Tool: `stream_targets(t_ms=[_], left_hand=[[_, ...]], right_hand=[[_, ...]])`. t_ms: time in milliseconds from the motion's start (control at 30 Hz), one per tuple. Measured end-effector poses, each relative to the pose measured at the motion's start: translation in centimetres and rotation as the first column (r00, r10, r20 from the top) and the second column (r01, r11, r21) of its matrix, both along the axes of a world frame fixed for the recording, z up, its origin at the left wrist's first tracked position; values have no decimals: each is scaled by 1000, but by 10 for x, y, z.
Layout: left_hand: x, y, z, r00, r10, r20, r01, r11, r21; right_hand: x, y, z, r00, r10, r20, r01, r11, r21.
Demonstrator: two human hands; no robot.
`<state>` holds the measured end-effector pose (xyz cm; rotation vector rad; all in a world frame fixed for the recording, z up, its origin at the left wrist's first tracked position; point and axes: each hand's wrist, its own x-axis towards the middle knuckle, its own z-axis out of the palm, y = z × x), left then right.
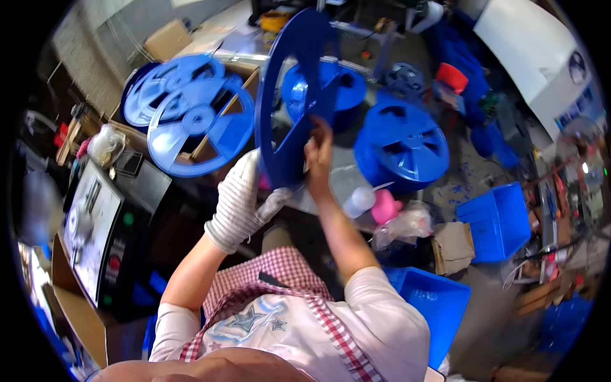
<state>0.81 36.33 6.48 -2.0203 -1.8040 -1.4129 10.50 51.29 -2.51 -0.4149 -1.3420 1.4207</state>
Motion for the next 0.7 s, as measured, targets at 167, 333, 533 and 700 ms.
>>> stream_targets(t_ms=[167, 333, 533, 700], left_hand=[[26, 21, -21, 900, 157, -406, -199, 978, -62], [19, 28, -22, 939, -248, -238, 149, 918, -369], [-124, 51, -14, 686, 453, -570, -728, 450, -518], [-149, 82, -43, 611, 383, -693, -790, 357, -499]], right_hand=[[8, -17, 14, 888, 343, -306, -408, 895, -182], [57, 33, -47, 717, 473, -512, -654, 710, -262], [81, 14, -54, 682, 304, -666, -638, 691, -338], [77, -13, -46, 754, 292, -589, -586, 705, -400]])
